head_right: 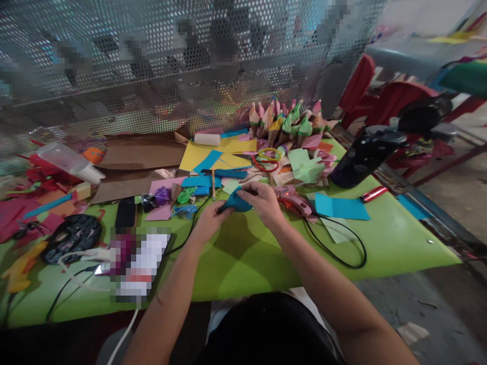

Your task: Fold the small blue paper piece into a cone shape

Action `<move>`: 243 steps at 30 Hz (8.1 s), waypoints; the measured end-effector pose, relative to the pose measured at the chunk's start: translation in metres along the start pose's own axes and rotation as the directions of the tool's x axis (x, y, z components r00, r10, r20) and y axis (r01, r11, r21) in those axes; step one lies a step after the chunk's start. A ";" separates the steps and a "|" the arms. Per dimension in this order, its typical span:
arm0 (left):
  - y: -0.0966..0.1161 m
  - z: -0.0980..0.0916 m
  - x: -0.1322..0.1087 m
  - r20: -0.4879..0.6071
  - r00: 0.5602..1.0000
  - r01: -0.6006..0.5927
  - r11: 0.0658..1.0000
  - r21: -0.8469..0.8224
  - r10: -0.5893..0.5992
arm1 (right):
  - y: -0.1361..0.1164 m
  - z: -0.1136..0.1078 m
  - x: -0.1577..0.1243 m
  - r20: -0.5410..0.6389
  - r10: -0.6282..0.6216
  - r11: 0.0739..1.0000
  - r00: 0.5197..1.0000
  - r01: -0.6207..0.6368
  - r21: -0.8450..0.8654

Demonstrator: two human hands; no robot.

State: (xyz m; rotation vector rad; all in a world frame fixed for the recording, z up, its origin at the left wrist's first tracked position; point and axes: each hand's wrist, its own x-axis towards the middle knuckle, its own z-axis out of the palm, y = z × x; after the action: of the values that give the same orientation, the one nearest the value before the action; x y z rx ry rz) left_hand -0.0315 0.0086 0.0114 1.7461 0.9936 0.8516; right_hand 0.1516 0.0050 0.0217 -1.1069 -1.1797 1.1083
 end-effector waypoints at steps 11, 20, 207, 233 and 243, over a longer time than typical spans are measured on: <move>0.001 0.001 0.000 -0.022 0.999 0.038 0.998 0.049 -0.037 | 0.001 -0.001 0.000 0.001 0.015 1.000 1.000 -0.015 -0.012; 0.000 0.002 0.000 -0.019 0.999 0.047 0.998 -0.050 -0.048 | 0.000 -0.001 -0.001 0.007 0.020 1.000 1.000 -0.020 -0.002; -0.010 0.004 0.003 -0.046 0.993 0.102 0.989 -0.102 -0.107 | 0.003 0.004 -0.001 0.116 0.083 0.996 0.990 -0.085 0.017; -0.002 0.001 0.001 -0.075 0.985 0.143 0.975 -0.167 -0.157 | 0.011 -0.003 0.006 0.158 0.040 0.998 0.987 -0.033 -0.045; 0.002 -0.006 0.000 0.001 0.991 0.129 0.965 -0.227 -0.133 | 0.008 -0.001 0.006 0.140 0.076 0.993 0.987 -0.088 0.080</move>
State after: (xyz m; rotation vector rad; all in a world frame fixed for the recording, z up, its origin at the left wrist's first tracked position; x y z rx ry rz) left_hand -0.0361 0.0100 0.0153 1.4665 0.9698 0.8581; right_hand 0.1526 0.0119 0.0142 -1.0342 -1.1893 1.3036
